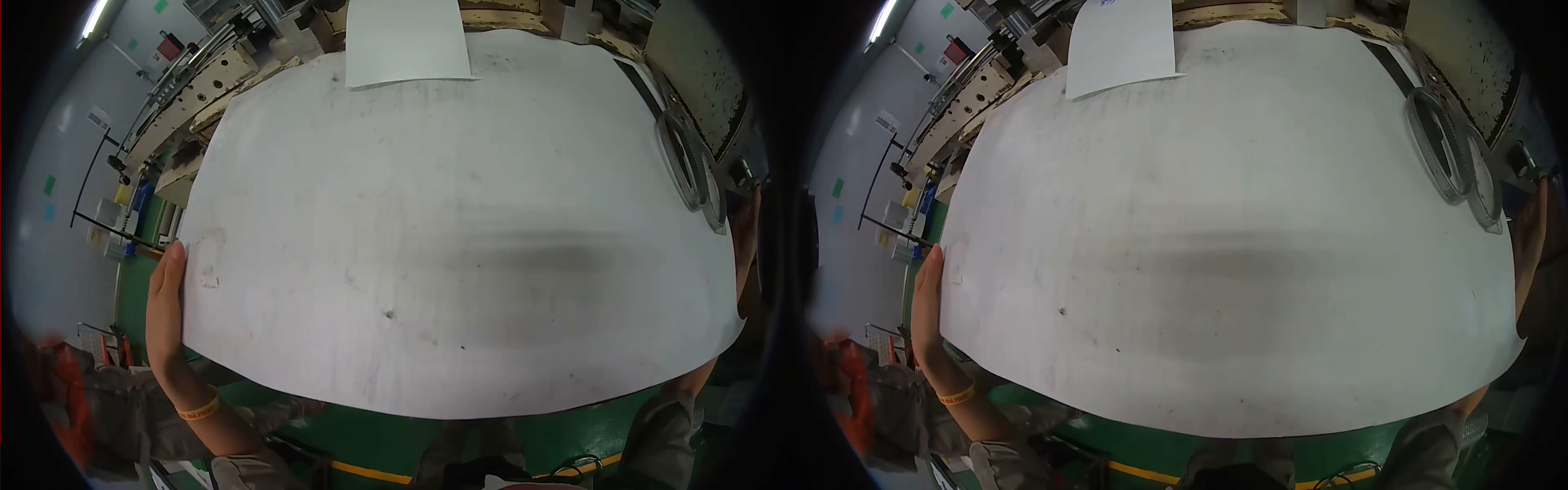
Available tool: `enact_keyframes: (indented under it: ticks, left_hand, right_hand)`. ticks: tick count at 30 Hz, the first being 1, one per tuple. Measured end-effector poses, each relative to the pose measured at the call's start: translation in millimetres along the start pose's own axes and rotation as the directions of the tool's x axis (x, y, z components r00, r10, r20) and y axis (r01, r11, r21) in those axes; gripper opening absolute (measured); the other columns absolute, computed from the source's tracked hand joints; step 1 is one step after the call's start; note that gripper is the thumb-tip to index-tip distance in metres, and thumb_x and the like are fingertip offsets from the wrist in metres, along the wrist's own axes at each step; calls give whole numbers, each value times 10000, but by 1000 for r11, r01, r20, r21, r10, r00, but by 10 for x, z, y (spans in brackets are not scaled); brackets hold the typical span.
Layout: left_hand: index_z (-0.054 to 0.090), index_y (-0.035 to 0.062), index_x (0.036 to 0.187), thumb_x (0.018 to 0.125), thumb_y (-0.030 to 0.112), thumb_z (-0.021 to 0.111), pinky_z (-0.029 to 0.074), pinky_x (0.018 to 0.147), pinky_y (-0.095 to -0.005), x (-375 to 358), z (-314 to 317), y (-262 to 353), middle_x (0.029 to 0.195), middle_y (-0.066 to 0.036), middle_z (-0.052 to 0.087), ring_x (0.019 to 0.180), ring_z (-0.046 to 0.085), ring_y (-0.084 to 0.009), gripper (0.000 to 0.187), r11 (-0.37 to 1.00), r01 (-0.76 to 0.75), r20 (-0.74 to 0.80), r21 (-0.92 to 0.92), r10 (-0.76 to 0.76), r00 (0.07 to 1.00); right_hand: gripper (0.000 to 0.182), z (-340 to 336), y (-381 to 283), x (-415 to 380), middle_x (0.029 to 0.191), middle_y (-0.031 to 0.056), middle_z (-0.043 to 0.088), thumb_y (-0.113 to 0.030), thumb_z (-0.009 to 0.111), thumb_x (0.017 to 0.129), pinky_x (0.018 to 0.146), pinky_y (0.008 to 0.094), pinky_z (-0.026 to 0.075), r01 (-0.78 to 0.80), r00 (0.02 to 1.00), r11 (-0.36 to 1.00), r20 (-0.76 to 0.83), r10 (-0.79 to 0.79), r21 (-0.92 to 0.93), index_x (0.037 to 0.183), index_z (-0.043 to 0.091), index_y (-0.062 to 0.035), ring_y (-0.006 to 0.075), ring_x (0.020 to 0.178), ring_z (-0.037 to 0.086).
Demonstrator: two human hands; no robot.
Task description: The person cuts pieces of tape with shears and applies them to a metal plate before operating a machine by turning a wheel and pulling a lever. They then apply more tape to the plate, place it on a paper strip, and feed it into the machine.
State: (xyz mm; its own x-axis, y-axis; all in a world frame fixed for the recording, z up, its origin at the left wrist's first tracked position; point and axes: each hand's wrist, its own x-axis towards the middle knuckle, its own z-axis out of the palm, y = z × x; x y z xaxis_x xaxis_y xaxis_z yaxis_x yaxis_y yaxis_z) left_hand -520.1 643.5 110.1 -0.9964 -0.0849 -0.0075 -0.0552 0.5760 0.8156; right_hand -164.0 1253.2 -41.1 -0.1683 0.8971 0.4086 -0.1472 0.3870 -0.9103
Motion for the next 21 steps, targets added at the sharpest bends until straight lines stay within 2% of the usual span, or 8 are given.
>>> enact_keyframes:
  ticks: [1,2,4,8,13,17,20,21]
  left_hand:
    - [467,-79,1236,913,446,474,405,839,-233,-47,44,47,1090,-125,566,947,527,-143,616,999,-21,-54,40,23,998]
    - [541,-49,1139,916,436,469,407,767,-207,-68,95,65,990,-55,584,841,528,-91,539,999,-16,-128,41,21,992]
    - [507,-59,1190,910,449,473,403,808,-216,-98,91,95,1049,-72,571,898,526,-107,581,1000,-30,-63,-6,29,998]
    - [490,-72,1206,913,438,481,405,823,-238,-155,165,145,1063,-108,564,924,517,-132,589,999,-32,-155,26,35,987]
    - [506,-72,1180,910,448,478,390,830,-234,-168,162,181,1042,-102,557,918,501,-134,586,997,-45,-121,64,52,991]
    - [502,-82,1173,912,449,474,395,811,-229,-169,187,161,1021,-106,561,895,503,-134,593,993,-63,-175,95,79,981]
    - [553,-46,1024,930,417,457,387,723,-210,-129,131,144,886,-55,548,790,470,-97,483,995,-79,-75,63,84,994]
    - [553,-29,956,936,410,448,376,687,-205,-141,187,164,834,-34,527,751,447,-84,451,995,-92,-110,41,97,989]
  right_hand:
    - [508,-30,1,-71,1464,51,233,-217,402,961,1069,276,193,-10,1000,1000,-5,9,-2,1400,242,-17,140,1335,224]
    - [507,-58,-2,-122,1463,51,235,-218,402,962,1069,276,193,-19,1000,1000,-9,19,-6,1399,243,-17,140,1335,224]
    - [506,-78,-10,-163,1461,52,239,-220,401,962,1069,277,192,-28,1000,1000,-14,28,-4,1398,246,-17,140,1334,226]
    - [503,8,-3,-35,1458,52,246,-225,400,963,1070,278,191,-13,999,1000,-30,14,21,1396,251,-16,139,1332,228]
    - [500,380,22,556,1454,53,256,-230,398,964,1070,279,190,31,999,991,-44,-25,131,1393,258,-16,137,1331,230]
    - [498,744,89,1140,1450,53,263,-235,397,964,1071,280,188,25,1000,961,-15,-22,275,1391,263,-15,136,1329,233]
    - [496,879,99,1430,1448,53,269,-238,396,965,1072,281,188,15,1000,937,17,-22,348,1389,267,-15,136,1328,234]
    - [496,946,100,1458,1447,53,271,-239,395,965,1072,282,187,2,999,929,29,-14,369,1388,269,-15,136,1328,235]
